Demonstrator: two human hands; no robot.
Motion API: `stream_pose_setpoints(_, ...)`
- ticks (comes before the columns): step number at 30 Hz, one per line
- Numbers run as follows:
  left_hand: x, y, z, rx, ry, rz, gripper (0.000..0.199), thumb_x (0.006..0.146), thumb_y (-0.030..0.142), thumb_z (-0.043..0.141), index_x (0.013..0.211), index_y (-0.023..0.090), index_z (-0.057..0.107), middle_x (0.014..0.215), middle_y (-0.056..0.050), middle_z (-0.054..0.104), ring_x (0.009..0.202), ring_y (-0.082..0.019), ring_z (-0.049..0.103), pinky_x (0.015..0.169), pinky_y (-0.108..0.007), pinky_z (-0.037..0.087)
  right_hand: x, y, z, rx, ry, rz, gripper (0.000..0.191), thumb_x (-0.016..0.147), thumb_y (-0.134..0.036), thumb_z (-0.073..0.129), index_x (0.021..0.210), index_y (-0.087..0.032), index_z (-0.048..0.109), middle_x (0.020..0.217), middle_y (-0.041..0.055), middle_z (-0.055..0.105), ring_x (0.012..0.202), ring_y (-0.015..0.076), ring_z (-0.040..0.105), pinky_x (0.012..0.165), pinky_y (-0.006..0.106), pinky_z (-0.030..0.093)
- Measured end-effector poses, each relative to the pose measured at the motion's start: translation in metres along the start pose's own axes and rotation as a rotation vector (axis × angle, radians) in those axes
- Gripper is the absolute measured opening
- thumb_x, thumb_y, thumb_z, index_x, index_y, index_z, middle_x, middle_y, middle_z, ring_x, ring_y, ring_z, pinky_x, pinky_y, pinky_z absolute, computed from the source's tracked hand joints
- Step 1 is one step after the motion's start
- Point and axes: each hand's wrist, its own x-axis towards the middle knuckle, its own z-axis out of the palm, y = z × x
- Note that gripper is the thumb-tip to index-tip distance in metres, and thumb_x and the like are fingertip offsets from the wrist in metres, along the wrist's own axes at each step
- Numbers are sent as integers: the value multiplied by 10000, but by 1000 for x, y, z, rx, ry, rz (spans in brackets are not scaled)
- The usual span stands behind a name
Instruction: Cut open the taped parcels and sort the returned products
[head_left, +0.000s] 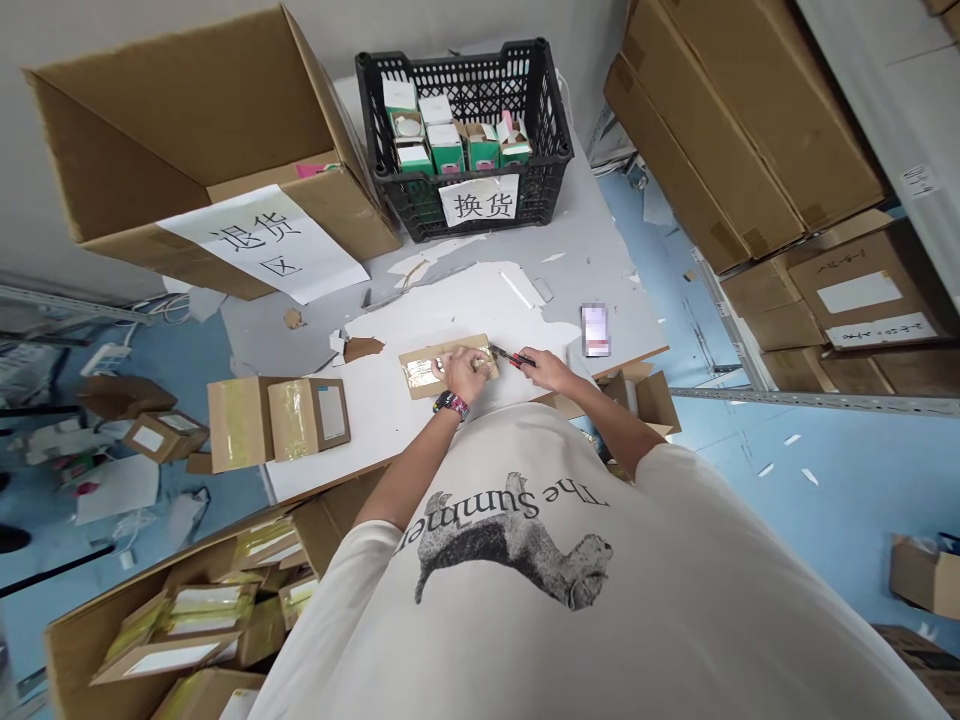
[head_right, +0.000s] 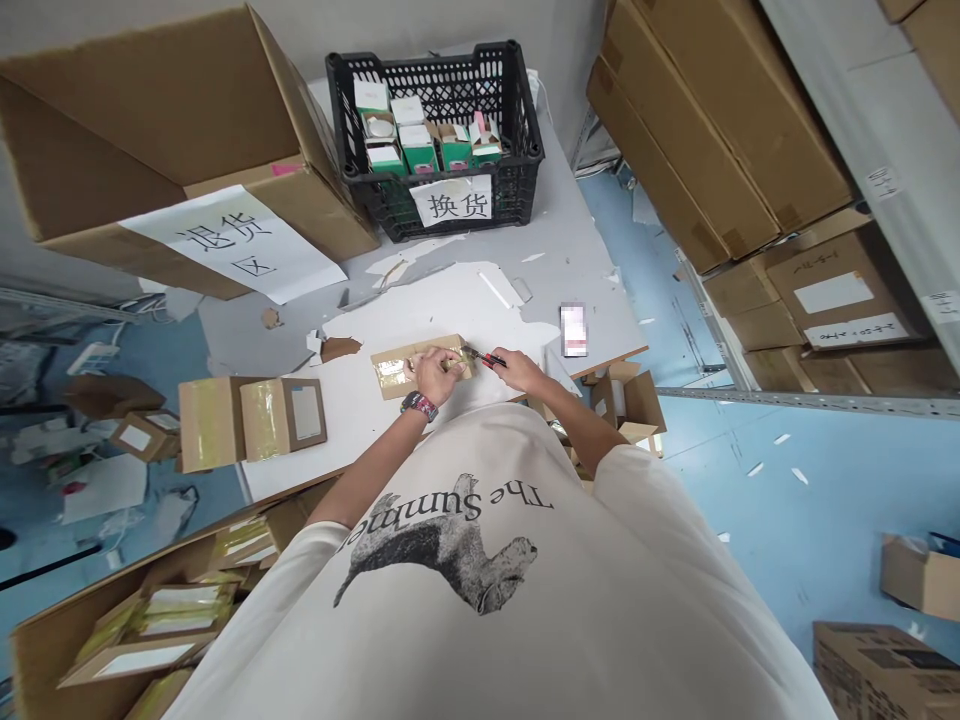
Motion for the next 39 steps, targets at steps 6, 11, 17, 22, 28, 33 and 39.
stream_pose_setpoints(6, -1, -2, -1, 1, -11, 4, 125, 976, 385, 751, 1001, 316, 852, 1251, -89, 819, 1377, -414, 587, 1343, -685, 193, 5, 0, -8, -69, -32, -23, 224, 1099, -327, 552, 1180, -266, 751, 894, -4, 778, 750, 186, 648, 704, 259, 416)
stream_pose_setpoints(11, -5, -6, -2, 5, -10, 12, 120, 1025, 378, 712, 1019, 312, 812, 1253, -78, 830, 1384, -394, 597, 1337, -655, 202, 3, 1, -11, -96, -52, -49, 248, 1079, -293, 553, 1189, -259, 772, 928, 4, 784, 782, 193, 636, 704, 265, 395)
stream_pose_setpoints(17, -10, -6, -1, 72, -11, 33, 157, 1070, 385, 654, 1032, 307, 785, 1248, -84, 818, 1352, -385, 603, 1314, -621, 248, 8, -2, -14, -68, -117, -66, 272, 1076, -292, 552, 1213, -253, 784, 898, -11, 762, 766, 183, 618, 724, 270, 407)
stream_pose_setpoints(22, -15, -6, 1, 60, 9, 36, 173, 1061, 372, 658, 1013, 325, 818, 1226, -67, 818, 1369, -385, 588, 1304, -628, 241, 15, -5, -34, -108, -213, -63, 287, 1064, -275, 574, 1220, -259, 814, 884, 1, 762, 749, 184, 627, 715, 290, 404)
stream_pose_setpoints(28, -16, 0, -4, 108, -6, 60, 205, 1086, 369, 645, 1062, 340, 847, 1283, -73, 816, 1401, -398, 562, 1279, -620, 252, 27, -8, -44, -268, -186, -139, 341, 1062, -308, 625, 1324, -290, 841, 1146, 55, 859, 923, 235, 707, 762, 287, 430)
stream_pose_setpoints(33, -16, 0, -7, 121, 15, 52, 221, 1110, 377, 620, 1083, 334, 835, 1293, -76, 808, 1371, -394, 565, 1268, -595, 272, 33, -11, -42, -242, -226, -148, 266, 1052, -384, 694, 1231, -284, 862, 1009, 45, 857, 852, 228, 721, 777, 290, 475)
stream_pose_setpoints(39, -13, -8, -6, 91, 55, 93, 223, 1119, 391, 632, 1101, 325, 844, 1255, -87, 800, 1313, -382, 592, 1247, -594, 296, 16, -2, -39, -26, -402, -46, 222, 1034, -423, 706, 1130, -272, 836, 843, 3, 764, 624, 159, 628, 638, 276, 467)
